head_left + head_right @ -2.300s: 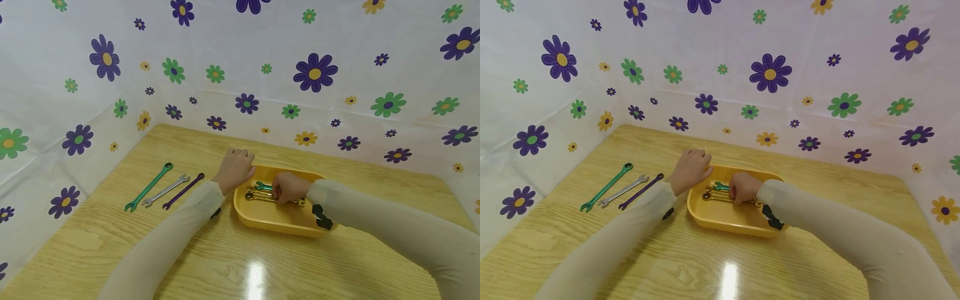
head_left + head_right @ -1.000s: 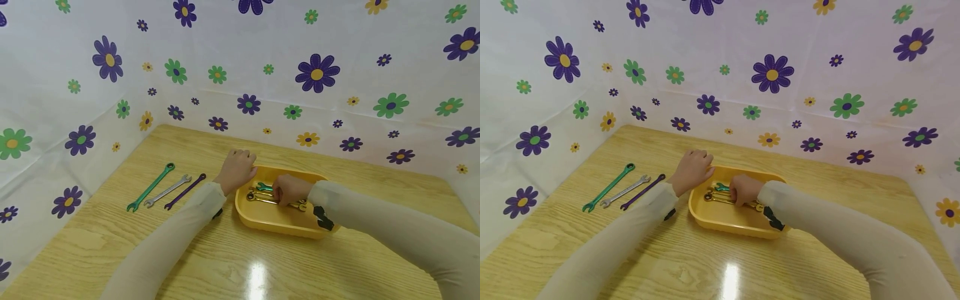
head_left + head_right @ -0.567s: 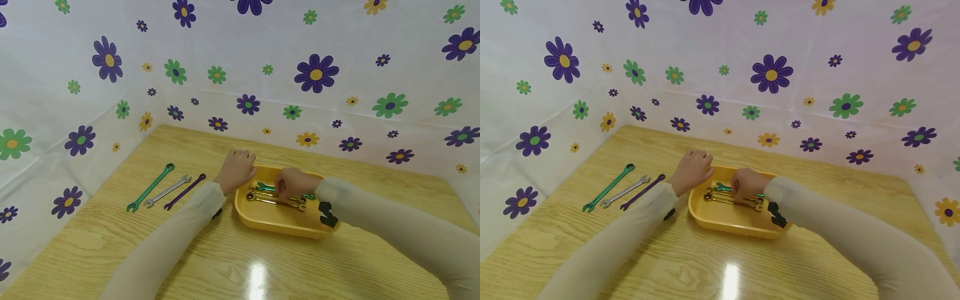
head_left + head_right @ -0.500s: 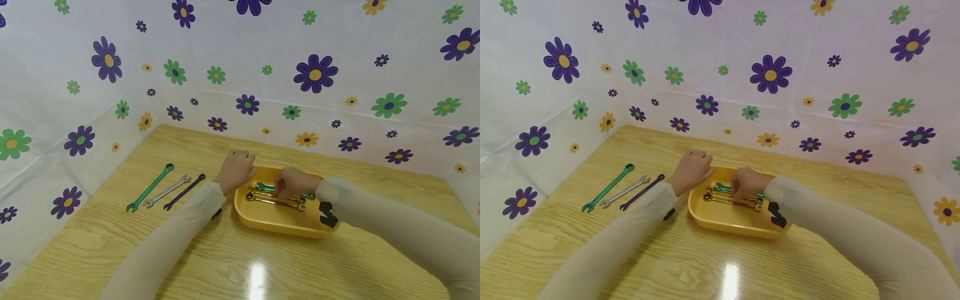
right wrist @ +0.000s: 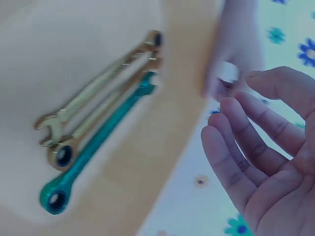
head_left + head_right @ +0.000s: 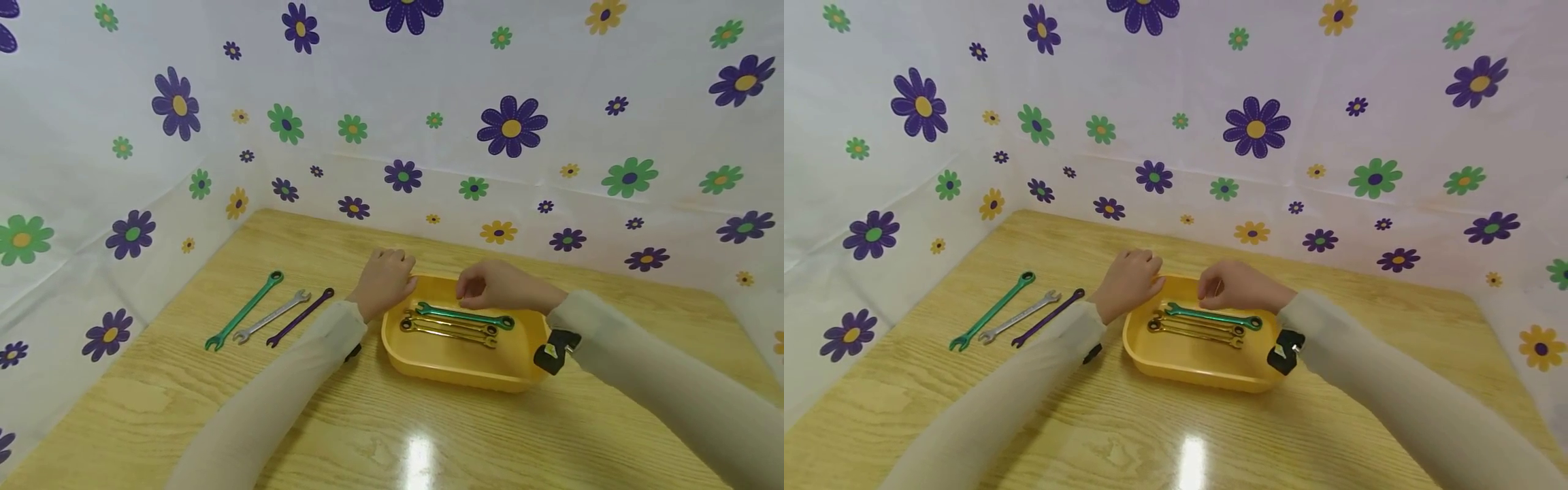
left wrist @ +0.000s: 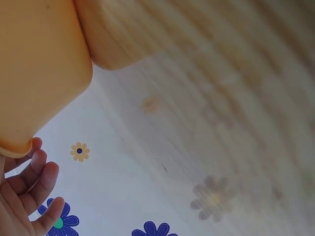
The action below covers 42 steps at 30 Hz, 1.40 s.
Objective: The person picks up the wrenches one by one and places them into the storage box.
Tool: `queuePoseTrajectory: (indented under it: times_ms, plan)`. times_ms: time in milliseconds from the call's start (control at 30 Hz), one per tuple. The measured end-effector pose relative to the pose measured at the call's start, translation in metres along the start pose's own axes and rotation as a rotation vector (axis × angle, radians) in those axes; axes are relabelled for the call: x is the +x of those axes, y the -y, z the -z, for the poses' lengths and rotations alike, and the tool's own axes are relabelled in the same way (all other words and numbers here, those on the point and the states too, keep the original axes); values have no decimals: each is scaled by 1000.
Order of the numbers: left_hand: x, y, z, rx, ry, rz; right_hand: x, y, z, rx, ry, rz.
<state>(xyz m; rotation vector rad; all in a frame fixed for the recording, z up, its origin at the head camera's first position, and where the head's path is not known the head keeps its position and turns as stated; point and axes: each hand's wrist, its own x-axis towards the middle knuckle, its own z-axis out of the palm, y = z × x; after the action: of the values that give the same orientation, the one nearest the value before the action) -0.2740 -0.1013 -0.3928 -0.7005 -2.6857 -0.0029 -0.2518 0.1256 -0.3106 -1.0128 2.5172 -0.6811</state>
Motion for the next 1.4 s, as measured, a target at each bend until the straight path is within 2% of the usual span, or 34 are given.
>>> queuePoseTrajectory:
  times_ms: [200, 333, 867, 1000, 1133, 1400]
  plan:
    - [0, 0, -1, 8, -9, -1, -19, 1, 18, 24, -89, 10]
    - [0, 0, -1, -11, -3, 3, -31, -4, 25, 69, -113, -38]
    - [1, -1, 1, -13, 9, 16, -68, -47, 28, 152, -283, -208]
    - [1, -2, 4, -17, 20, 25, -71, -59, 25, 99, -334, -230]
    - [1, -2, 4, -16, 16, 26, -72, -71, 17, -38, -388, -259]
    - [1, -3, 6, -27, 12, 23, -68, -84, 3, -262, -413, -325]
